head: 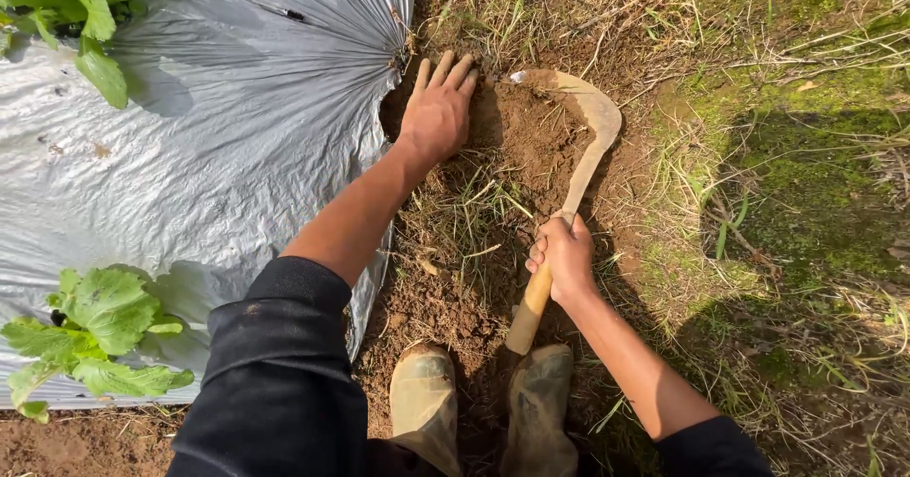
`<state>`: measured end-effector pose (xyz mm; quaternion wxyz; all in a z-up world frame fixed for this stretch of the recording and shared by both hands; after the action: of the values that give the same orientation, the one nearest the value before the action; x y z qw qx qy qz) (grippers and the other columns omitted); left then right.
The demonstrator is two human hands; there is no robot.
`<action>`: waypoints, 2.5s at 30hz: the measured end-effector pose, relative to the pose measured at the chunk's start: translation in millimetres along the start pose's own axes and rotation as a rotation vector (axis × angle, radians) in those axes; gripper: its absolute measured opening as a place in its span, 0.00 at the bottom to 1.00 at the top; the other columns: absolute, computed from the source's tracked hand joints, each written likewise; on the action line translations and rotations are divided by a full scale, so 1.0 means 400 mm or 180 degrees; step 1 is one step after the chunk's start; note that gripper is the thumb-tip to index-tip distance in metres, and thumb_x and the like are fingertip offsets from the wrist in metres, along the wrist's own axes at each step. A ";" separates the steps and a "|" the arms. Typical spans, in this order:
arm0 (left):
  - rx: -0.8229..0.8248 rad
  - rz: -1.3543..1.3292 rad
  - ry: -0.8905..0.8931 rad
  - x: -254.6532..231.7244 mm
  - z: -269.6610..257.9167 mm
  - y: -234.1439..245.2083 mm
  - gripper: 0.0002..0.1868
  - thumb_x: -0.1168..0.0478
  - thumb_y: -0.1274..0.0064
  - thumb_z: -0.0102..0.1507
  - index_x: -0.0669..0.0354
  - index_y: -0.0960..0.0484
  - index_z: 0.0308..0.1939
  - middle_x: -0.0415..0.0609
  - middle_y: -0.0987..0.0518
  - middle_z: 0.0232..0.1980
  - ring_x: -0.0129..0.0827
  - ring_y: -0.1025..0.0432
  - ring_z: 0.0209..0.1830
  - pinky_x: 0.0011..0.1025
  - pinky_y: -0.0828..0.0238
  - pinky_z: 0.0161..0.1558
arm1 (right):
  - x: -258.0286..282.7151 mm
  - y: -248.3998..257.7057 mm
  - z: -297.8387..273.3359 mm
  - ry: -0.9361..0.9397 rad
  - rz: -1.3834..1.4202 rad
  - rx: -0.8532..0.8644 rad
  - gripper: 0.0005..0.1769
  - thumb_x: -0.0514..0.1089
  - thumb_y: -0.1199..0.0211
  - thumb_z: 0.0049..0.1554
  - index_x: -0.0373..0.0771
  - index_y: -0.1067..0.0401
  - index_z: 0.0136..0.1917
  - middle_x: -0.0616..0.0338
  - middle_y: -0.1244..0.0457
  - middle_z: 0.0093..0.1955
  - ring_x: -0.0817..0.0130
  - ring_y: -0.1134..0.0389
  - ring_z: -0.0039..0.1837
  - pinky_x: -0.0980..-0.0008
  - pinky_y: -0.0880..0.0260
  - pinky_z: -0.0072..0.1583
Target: The person uses a hand hoe to loosen soil and remove weeds from the edge of a garden bed covered with plastic mulch. They repeatedly scrape the ground and pull out grass by hand, clearing the area along the plastic sheet.
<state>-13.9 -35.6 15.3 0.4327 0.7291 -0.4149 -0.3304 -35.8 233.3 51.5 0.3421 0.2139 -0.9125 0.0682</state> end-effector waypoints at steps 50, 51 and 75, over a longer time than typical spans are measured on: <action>-0.0784 -0.0490 -0.1089 -0.322 0.191 0.059 0.11 0.63 0.58 0.71 0.58 0.19 0.49 0.54 0.19 0.45 0.41 0.20 0.45 0.41 0.17 0.46 | 0.064 0.080 0.057 0.1331 0.0486 -0.1159 0.06 0.32 0.49 0.58 0.36 0.37 0.50 0.63 0.43 0.27 0.75 0.40 0.24 0.74 0.34 0.26; -0.1074 -0.0946 -0.1040 -0.314 0.179 0.083 0.10 0.63 0.55 0.70 0.59 0.17 0.46 0.53 0.20 0.43 0.42 0.20 0.43 0.41 0.18 0.45 | 0.052 0.080 0.064 0.1342 0.0397 -0.1168 0.06 0.32 0.49 0.58 0.37 0.37 0.50 0.62 0.42 0.28 0.74 0.40 0.25 0.74 0.34 0.26; -0.0151 -0.4263 -0.0206 -0.357 0.070 0.099 0.14 0.57 0.57 0.69 0.50 0.27 0.28 0.43 0.29 0.23 0.34 0.30 0.27 0.34 0.35 0.39 | -0.059 0.011 -0.054 0.0719 0.0621 -0.0825 0.02 0.34 0.51 0.57 0.37 0.38 0.45 0.59 0.44 0.26 0.70 0.41 0.23 0.70 0.38 0.22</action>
<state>-112.7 70.6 57.1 0.1375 0.8091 0.1218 -0.5583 -9.0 251.2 52.7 0.4587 0.0696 -0.8858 0.0065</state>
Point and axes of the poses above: each hand's wrist, its own z-axis towards the middle knuckle, its own y-axis out of the back of the hand, x = y × z, the point moved 5 cm from there along z, towards the middle knuckle
